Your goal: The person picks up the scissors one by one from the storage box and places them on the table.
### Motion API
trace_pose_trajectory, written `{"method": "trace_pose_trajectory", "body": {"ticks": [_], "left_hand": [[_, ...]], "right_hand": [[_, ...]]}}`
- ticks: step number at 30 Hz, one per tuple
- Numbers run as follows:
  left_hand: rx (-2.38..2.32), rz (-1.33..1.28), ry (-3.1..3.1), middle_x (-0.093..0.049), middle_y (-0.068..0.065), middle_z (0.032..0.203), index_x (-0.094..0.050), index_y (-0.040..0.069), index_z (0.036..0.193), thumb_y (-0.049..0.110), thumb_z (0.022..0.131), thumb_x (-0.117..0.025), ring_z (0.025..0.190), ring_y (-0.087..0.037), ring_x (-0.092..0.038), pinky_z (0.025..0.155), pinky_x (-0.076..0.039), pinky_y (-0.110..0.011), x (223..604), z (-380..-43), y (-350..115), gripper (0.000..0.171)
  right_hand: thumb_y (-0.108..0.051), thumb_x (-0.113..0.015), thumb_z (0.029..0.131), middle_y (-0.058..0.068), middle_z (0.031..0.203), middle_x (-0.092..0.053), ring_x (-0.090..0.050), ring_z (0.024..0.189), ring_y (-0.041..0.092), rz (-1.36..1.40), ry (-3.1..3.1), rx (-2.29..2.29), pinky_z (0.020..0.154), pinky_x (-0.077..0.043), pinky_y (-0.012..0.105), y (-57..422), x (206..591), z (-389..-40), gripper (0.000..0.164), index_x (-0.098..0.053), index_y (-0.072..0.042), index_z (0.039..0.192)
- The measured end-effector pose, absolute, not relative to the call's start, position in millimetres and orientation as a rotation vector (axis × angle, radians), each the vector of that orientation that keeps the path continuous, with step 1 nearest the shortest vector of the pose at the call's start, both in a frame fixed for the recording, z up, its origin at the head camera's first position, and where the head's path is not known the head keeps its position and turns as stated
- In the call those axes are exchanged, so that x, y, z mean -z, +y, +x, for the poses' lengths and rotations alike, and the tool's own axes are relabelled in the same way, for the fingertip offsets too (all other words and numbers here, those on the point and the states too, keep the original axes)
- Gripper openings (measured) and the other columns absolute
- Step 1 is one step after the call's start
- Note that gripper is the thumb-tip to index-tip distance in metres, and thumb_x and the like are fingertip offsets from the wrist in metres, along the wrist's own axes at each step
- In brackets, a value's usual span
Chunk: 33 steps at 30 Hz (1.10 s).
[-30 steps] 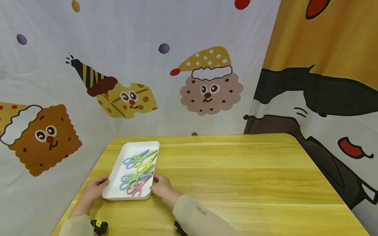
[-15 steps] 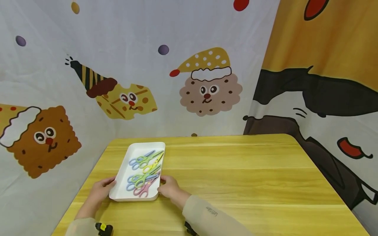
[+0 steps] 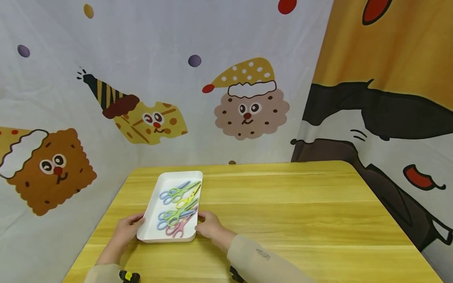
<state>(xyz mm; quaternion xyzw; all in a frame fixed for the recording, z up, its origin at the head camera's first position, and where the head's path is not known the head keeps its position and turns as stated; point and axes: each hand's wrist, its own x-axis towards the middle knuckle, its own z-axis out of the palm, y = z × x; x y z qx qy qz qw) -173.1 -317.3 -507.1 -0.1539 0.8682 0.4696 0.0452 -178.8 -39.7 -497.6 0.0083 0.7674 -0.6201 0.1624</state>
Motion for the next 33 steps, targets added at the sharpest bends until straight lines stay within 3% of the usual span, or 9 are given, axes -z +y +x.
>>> {"method": "trace_pose_trajectory", "body": {"ticks": [12, 16, 23, 33], "left_hand": [[-1.503, -0.43, 2.629, -0.047, -0.031, 0.135, -0.049, -0.008, 0.132, 0.022, 0.096, -0.054, 0.117, -0.04, -0.051, 0.083, -0.053, -0.031, 511.4, -175.7, -294.1, 0.048], [-1.505, -0.443, 2.617, -0.046, -0.031, 0.136, -0.048, -0.007, 0.133, 0.023, 0.096, -0.053, 0.117, -0.04, -0.05, 0.086, -0.052, -0.035, 511.6, -175.6, -285.9, 0.048], [-1.548, -0.428, 2.625, -0.051, -0.029, 0.131, -0.052, -0.006, 0.13, 0.018, 0.095, -0.054, 0.113, -0.035, -0.054, 0.081, -0.053, -0.028, 513.5, -178.1, -272.0, 0.042], [-1.596, -0.42, 2.604, -0.052, -0.03, 0.13, -0.055, -0.007, 0.128, 0.013, 0.094, -0.055, 0.114, -0.035, -0.053, 0.082, -0.052, -0.029, 514.6, -180.0, -253.1, 0.039]], "right_hand": [[0.015, -0.058, 0.071, 0.026, 0.122, -0.055, -0.061, 0.085, 0.021, 0.017, 2.123, 1.816, 0.069, -0.057, 0.032, -11.4, 493.9, -175.7, 0.056, -0.05, 0.014, 0.126], [0.015, -0.058, 0.072, 0.027, 0.125, -0.053, -0.06, 0.087, 0.022, 0.024, 2.118, 1.808, 0.07, -0.056, 0.033, -3.1, 494.3, -176.0, 0.056, -0.05, 0.013, 0.127], [0.015, -0.058, 0.074, 0.031, 0.129, -0.049, -0.063, 0.093, 0.029, 0.013, 2.105, 1.816, 0.072, -0.057, 0.034, 11.4, 493.8, -176.3, 0.056, -0.047, 0.015, 0.129], [0.014, -0.057, 0.074, 0.033, 0.132, -0.045, -0.061, 0.098, 0.033, -0.016, 2.107, 1.817, 0.074, -0.057, 0.035, 32.0, 496.5, -175.5, 0.057, -0.044, 0.017, 0.129]]}}
